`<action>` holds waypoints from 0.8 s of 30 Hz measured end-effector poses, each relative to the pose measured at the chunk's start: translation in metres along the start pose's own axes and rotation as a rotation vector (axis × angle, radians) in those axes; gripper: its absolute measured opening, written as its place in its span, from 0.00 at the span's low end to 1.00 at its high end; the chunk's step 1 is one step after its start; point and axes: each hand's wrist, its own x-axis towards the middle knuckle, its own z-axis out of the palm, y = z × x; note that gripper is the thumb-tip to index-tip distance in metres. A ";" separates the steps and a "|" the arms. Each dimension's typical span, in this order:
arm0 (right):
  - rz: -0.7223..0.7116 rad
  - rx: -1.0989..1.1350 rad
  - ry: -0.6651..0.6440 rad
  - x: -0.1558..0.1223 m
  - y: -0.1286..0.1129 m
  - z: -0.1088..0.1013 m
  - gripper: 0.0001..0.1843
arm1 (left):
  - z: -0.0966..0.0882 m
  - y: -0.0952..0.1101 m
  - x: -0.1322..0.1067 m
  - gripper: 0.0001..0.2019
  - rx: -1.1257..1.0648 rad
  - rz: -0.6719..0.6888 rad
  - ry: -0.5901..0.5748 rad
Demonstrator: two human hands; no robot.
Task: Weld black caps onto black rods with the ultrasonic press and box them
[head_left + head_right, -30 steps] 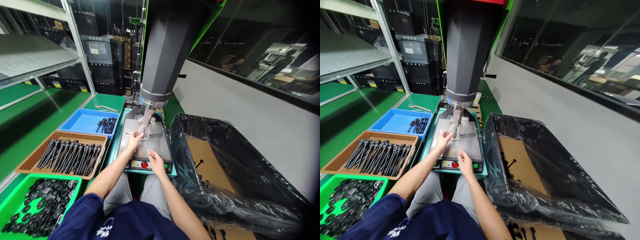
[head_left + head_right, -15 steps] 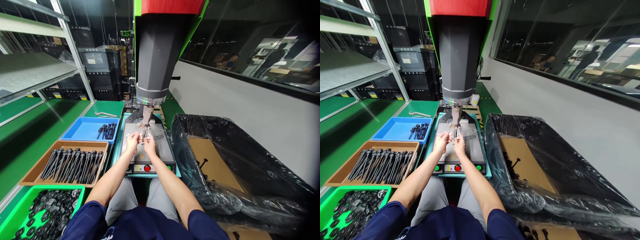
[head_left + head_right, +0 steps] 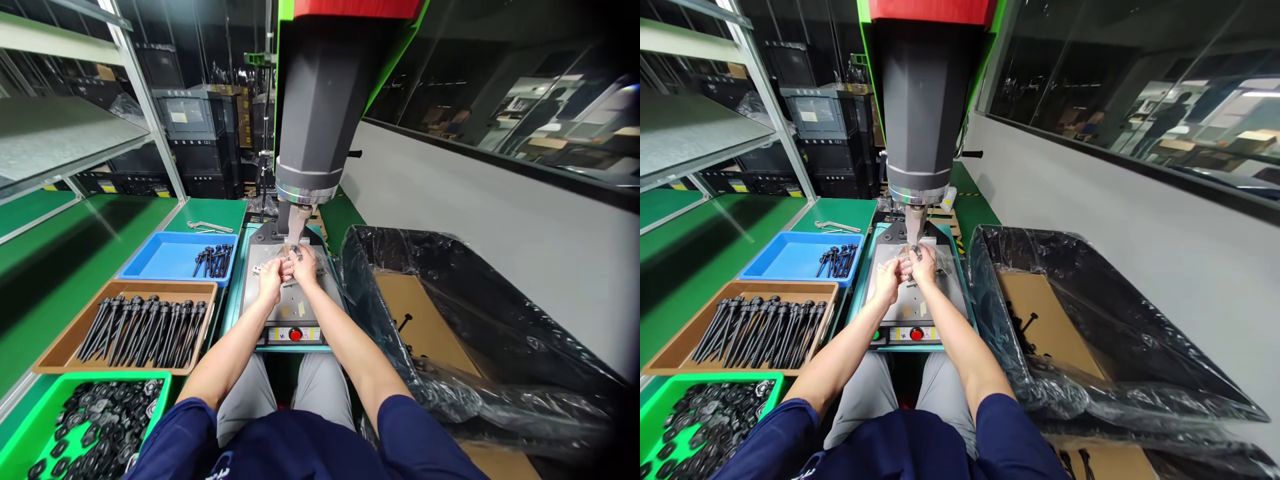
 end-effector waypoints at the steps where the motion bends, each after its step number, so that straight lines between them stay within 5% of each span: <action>1: -0.010 0.003 -0.024 0.003 -0.001 -0.001 0.19 | 0.000 0.001 0.000 0.16 0.000 0.005 0.002; 9: -0.053 -0.002 0.006 0.013 -0.011 -0.016 0.14 | 0.000 0.004 -0.001 0.19 -0.030 0.064 0.025; 15: -0.018 0.041 0.044 -0.016 -0.010 -0.035 0.12 | -0.012 -0.009 -0.009 0.17 0.084 0.176 0.069; 24: 0.631 0.526 -0.395 -0.099 0.011 -0.068 0.14 | -0.037 -0.035 -0.030 0.13 0.062 0.002 0.103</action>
